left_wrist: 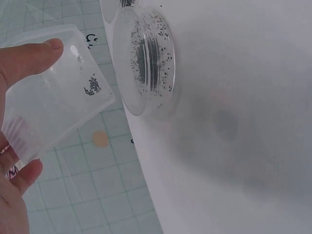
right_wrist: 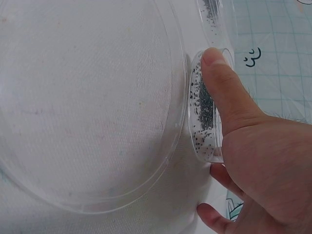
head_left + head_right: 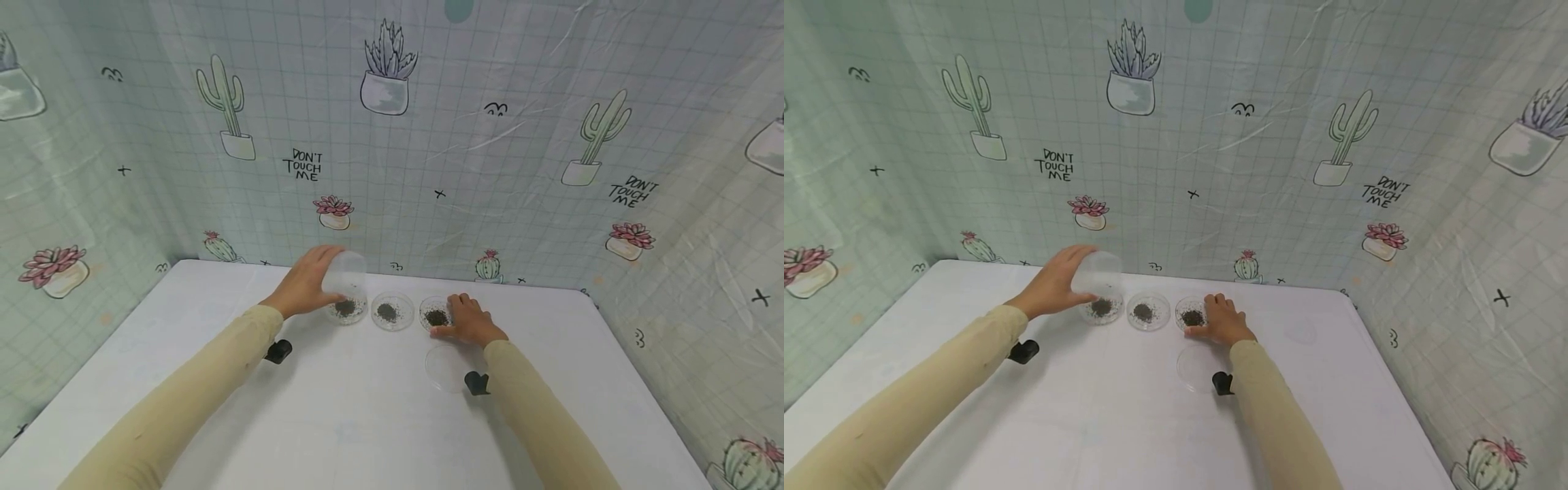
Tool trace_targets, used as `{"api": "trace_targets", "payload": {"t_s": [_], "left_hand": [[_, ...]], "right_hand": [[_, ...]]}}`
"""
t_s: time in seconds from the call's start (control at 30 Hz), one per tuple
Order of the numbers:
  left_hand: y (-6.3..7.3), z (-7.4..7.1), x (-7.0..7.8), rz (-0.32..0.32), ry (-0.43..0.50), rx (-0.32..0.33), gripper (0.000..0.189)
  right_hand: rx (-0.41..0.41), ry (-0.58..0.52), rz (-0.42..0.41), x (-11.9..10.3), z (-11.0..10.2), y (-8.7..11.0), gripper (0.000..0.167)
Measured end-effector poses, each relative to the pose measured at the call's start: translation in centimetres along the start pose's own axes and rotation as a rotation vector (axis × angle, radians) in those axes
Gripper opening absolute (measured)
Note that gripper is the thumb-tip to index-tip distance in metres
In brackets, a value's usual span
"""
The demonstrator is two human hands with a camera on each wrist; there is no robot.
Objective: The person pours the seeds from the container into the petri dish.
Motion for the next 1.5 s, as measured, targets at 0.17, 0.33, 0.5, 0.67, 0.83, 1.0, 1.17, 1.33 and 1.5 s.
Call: {"api": "trace_targets", "payload": {"t_s": [0.17,0.33,0.5,0.67,0.83,1.0,1.17,1.33,1.5], "left_hand": [[0.5,-0.4,-0.4,-0.004,0.0,0.016,0.1],[1.0,-0.7,-0.8,0.017,0.002,0.036,0.101],[1.6,-1.0,-1.3,0.003,0.008,0.047,0.097],[2.1,-1.3,-2.0,-0.044,0.019,0.058,0.096],[2.6,-1.6,-2.6,-0.092,0.041,0.06,0.097],[3.0,-1.8,-3.0,-0.13,0.065,0.044,0.097],[3.4,-1.9,-3.6,-0.139,0.063,0.041,0.097],[3.8,-1.8,-4.3,-0.165,0.061,0.048,0.098],[4.3,-1.7,-4.9,-0.207,0.064,0.026,0.102]], "right_hand": [[-0.001,0.001,-0.003,0.0,0.0,0.0,0.096],[0.0,-0.002,-0.006,-0.1,-0.2,0.1,0.096],[-0.002,0.005,-0.008,-0.2,-0.1,0.0,0.097],[-0.009,0.01,-0.01,-0.1,0.0,-0.2,0.098],[-0.005,0.003,-0.016,-0.1,-0.1,-0.1,0.096],[-0.003,0.0,-0.012,0.0,-0.1,-0.2,0.095],[-0.014,-0.005,-0.009,0.0,0.1,-0.3,0.097],[-0.011,-0.001,-0.019,-0.1,0.0,-0.1,0.097],[-0.006,-0.009,-0.018,-0.2,-0.3,0.2,0.095]]}}
Point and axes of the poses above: each hand's wrist, its own y-axis away from the middle knuckle, its own z-axis out of the palm, x = y × z, the point moved 4 cm from there along -y, towards the middle knuckle, and after that the axes turned 8 degrees about y, right-handed, at the moved point
